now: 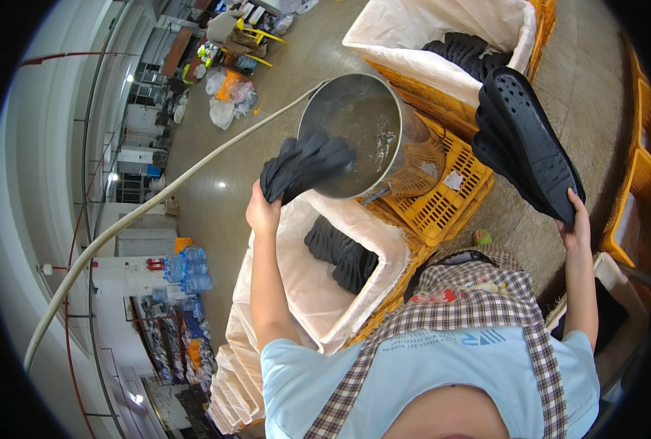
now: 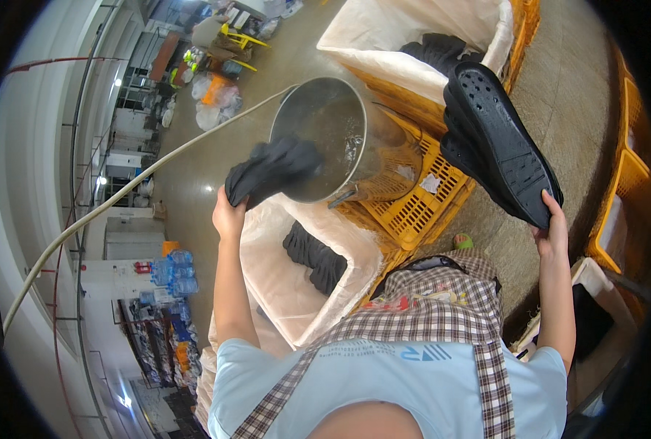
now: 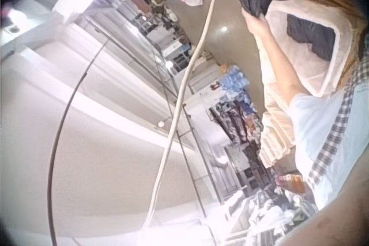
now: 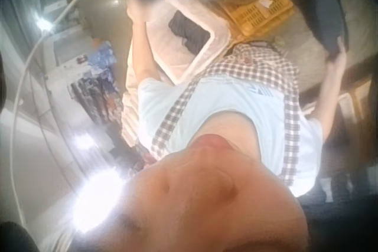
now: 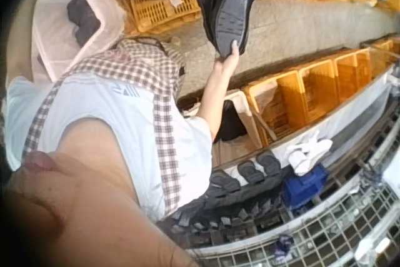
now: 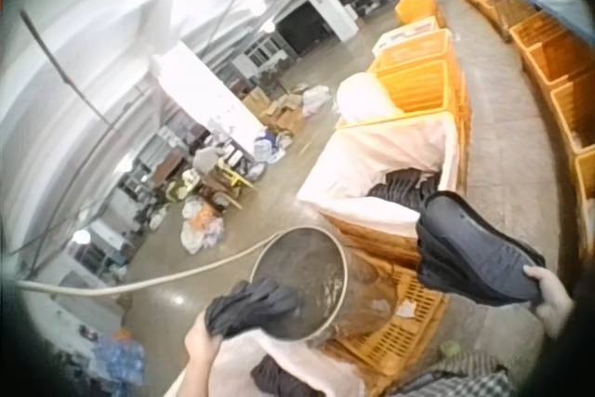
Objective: The person picks up stacks of pink, black, and gray slippers from a shelf, turns them over to view the soles, and places them into fabric-lined bins. The person repeats this process for multiple colors and styles, moving between the shelf and bins.
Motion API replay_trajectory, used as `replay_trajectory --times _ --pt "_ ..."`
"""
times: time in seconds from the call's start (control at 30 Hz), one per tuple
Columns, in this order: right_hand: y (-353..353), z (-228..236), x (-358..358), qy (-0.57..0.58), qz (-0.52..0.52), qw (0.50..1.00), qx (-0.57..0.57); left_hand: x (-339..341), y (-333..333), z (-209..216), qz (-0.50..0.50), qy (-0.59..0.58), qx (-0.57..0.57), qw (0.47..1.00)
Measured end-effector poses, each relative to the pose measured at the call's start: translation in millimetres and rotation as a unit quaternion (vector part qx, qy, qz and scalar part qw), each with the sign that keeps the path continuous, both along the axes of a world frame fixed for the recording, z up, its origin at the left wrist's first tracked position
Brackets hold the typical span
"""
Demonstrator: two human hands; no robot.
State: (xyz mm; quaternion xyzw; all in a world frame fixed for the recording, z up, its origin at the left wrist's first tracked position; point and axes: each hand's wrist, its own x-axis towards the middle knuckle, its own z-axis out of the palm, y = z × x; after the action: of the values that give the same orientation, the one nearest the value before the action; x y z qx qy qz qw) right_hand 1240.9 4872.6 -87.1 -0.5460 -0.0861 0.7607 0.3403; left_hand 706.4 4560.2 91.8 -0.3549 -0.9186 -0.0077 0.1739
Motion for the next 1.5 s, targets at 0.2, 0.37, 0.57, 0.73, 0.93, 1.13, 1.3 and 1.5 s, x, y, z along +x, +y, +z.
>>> replay_trajectory --times 0.2,0.37,0.57,0.73,0.93,1.13,1.3,1.5 --pt "2 3 0 0.032 0.019 0.999 -0.009 -3 -27 2 0.118 -0.034 0.139 0.983" --pt "-14 17 -8 0.041 0.065 0.997 0.007 -9 -77 -22 0.164 -0.131 0.317 0.925" --pt "-54 46 -46 0.052 0.128 0.99 0.032 53 -212 -64 0.212 -0.397 0.755 0.476" --pt "-117 74 -100 0.099 0.258 0.96 0.05 193 -373 -67 0.268 -0.335 0.854 0.294" --pt "-241 138 -163 0.162 0.393 0.905 -0.004 410 -526 -35 0.381 -0.068 0.884 0.262" --pt "-405 262 -125 0.142 0.508 0.849 -0.029 661 -627 53 0.384 0.108 0.909 0.119" --pt "-536 380 -95 0.162 0.595 0.787 -0.018 817 -686 147 0.401 0.185 0.896 0.047" --pt "-769 509 -71 0.16 0.644 0.748 -0.005 914 -851 251 0.313 0.225 0.921 -0.058"
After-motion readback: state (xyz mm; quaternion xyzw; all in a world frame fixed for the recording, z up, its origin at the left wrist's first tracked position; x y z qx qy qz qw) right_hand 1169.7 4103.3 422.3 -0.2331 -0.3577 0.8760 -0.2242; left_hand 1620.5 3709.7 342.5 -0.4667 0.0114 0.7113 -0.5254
